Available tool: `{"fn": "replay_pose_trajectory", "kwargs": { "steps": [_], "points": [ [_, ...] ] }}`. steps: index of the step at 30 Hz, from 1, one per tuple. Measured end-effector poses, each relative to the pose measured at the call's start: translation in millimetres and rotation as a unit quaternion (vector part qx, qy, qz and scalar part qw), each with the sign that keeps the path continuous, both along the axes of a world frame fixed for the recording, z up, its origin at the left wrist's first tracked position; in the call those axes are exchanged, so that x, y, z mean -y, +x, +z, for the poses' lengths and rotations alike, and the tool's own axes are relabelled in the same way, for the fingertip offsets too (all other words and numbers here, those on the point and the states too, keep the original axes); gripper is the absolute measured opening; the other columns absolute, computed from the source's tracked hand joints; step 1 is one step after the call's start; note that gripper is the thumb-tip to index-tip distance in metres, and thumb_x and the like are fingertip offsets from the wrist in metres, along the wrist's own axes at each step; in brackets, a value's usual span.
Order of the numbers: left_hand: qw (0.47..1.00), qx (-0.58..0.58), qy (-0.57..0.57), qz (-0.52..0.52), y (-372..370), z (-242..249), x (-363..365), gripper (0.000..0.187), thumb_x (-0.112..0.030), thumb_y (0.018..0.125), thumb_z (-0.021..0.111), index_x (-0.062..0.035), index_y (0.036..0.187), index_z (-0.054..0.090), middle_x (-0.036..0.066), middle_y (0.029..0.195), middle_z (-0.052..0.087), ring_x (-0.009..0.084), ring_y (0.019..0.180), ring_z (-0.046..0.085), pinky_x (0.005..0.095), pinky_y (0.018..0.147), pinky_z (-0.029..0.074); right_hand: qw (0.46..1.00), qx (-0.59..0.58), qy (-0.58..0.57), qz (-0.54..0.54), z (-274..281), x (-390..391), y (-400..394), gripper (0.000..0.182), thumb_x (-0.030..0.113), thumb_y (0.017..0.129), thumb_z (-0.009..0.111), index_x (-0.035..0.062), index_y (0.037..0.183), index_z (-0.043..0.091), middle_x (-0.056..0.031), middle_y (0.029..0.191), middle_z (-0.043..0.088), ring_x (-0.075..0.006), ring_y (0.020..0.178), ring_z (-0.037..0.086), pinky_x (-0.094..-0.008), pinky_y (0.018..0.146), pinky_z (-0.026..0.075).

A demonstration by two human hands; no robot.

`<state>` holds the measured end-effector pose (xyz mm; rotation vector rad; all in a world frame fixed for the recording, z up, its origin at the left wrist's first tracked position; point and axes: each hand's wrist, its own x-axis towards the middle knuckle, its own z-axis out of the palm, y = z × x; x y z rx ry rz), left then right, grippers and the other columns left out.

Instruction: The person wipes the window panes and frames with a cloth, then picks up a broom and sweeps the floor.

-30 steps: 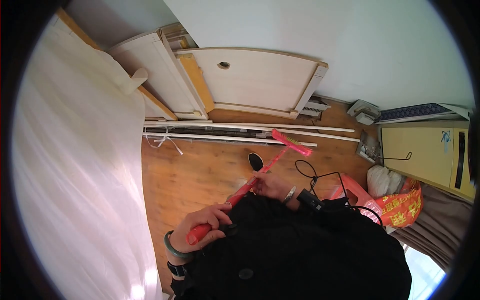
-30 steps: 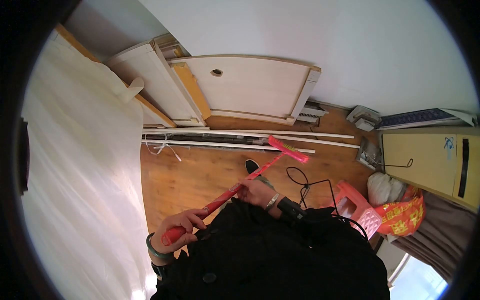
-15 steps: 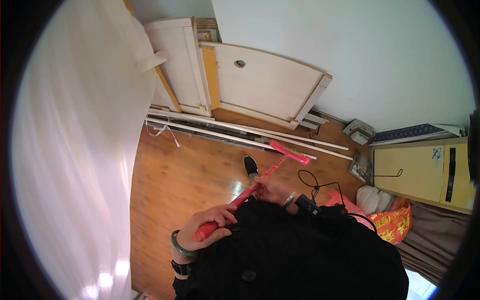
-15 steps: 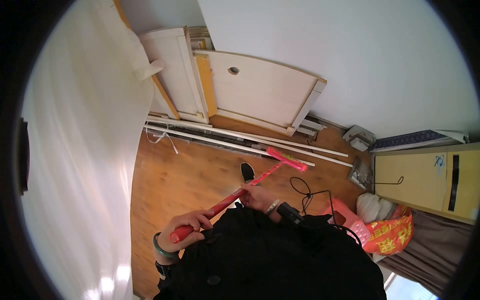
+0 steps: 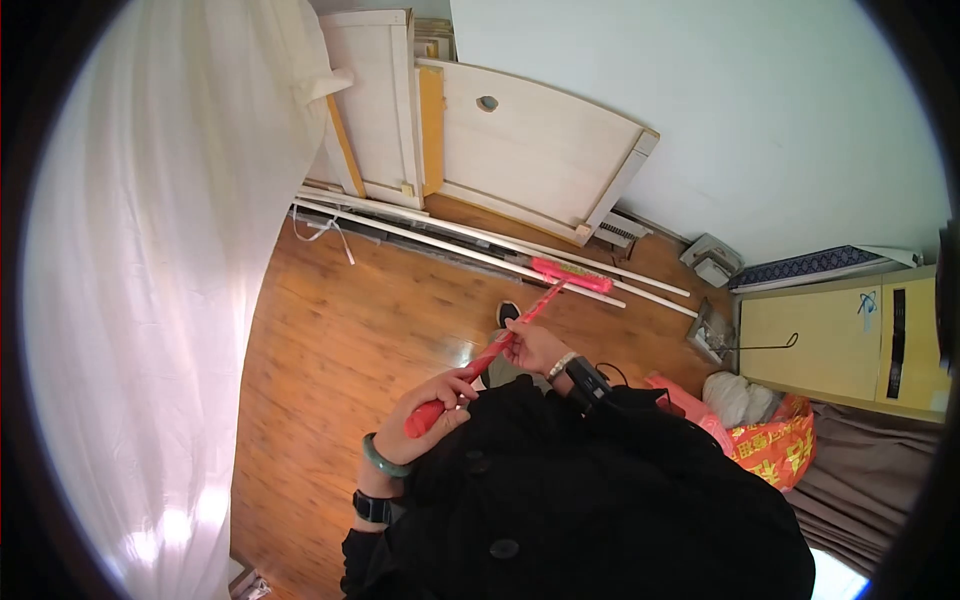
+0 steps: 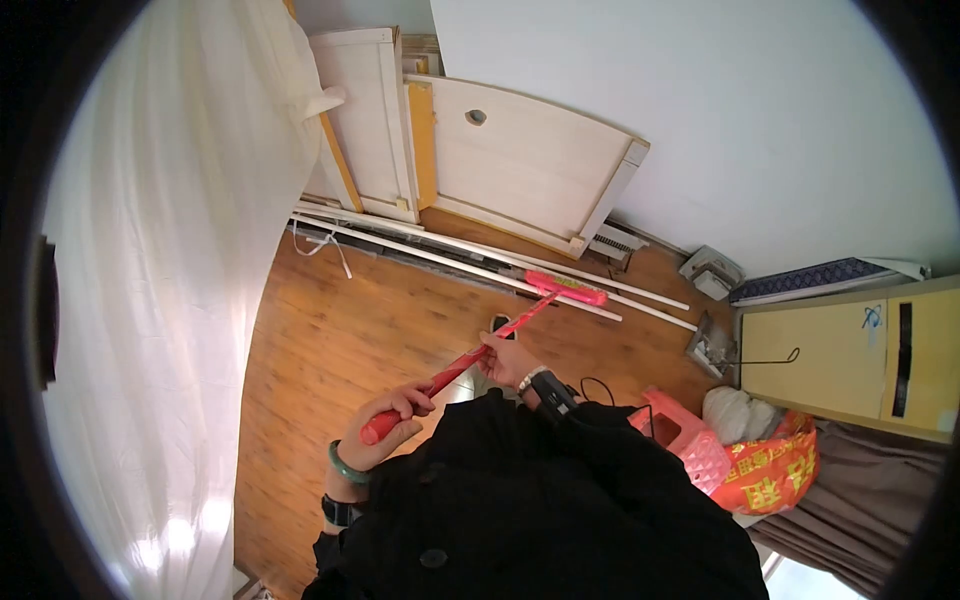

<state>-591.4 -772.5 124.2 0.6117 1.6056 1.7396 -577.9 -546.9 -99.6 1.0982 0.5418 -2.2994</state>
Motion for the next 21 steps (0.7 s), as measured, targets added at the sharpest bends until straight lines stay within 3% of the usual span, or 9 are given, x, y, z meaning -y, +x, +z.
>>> {"fn": "replay_pose_trajectory", "kwargs": {
  "steps": [2,9,12,14,16,21],
  "points": [
    [0.999,0.03,-0.009,0.04,6.7,-8.8,-4.7,0.014,0.003,0.081,0.058,-0.0054,0.079,0.047,0.013,0.103,0.056,0.0258,0.117,0.044,0.0342,0.093,0.039,1.0,0.0,0.017,0.01,-13.0,1.7,-2.7,0.016,0.025,0.089,0.055,0.0095,0.085,0.057,-0.0027,0.079,0.061,-0.0163,0.075,0.057,-0.0295,0.068,0.046],
    [0.999,0.016,-0.031,0.033,13.7,-38.9,-15.7,0.013,0.001,0.082,0.059,-0.0065,0.08,0.048,0.011,0.104,0.055,0.024,0.117,0.044,0.0322,0.091,0.041,0.999,0.028,0.017,0.004,-41.9,-1.8,2.0,0.015,0.023,0.088,0.055,0.0091,0.086,0.056,-0.0036,0.079,0.06,-0.017,0.076,0.056,-0.0301,0.067,0.046],
    [0.999,0.035,-0.015,0.028,19.3,-35.5,-33.7,0.016,-0.001,0.082,0.06,-0.0067,0.079,0.045,0.009,0.103,0.058,0.0252,0.119,0.043,0.0358,0.096,0.035,1.0,0.012,0.017,-0.023,-51.9,-17.7,14.9,0.013,0.022,0.088,0.055,0.0092,0.086,0.056,-0.0036,0.078,0.06,-0.0175,0.076,0.056,-0.0302,0.066,0.046],
    [1.0,0.005,-0.023,-0.012,26.0,-32.3,-56.6,0.015,0.001,0.082,0.059,-0.0074,0.078,0.048,0.009,0.103,0.056,0.0239,0.116,0.045,0.0321,0.09,0.041,0.999,0.002,0.013,-0.041,-54.8,-33.5,25.9,0.013,0.022,0.087,0.055,0.0093,0.085,0.056,-0.0034,0.078,0.059,-0.0177,0.076,0.056,-0.0302,0.066,0.046],
    [0.999,-0.004,-0.023,-0.036,30.7,-37.1,-79.8,0.015,0.001,0.081,0.06,-0.0075,0.078,0.048,0.009,0.103,0.056,0.0235,0.116,0.045,0.0318,0.089,0.041,0.994,0.037,0.037,-0.094,-52.8,-54.2,39.0,0.011,0.02,0.086,0.055,0.0087,0.083,0.055,-0.0043,0.074,0.058,-0.017,0.07,0.055,-0.0304,0.06,0.045],
    [0.996,0.005,-0.027,-0.083,50.1,-49.1,-136.9,0.015,-0.001,0.081,0.061,-0.0071,0.077,0.048,0.008,0.103,0.056,0.0235,0.117,0.045,0.0325,0.088,0.04,0.987,0.039,0.011,-0.156,-42.5,-116.5,89.1,0.01,0.019,0.085,0.056,0.009,0.082,0.055,-0.0043,0.072,0.059,-0.0168,0.066,0.056,-0.0305,0.06,0.047]
  ]
}}
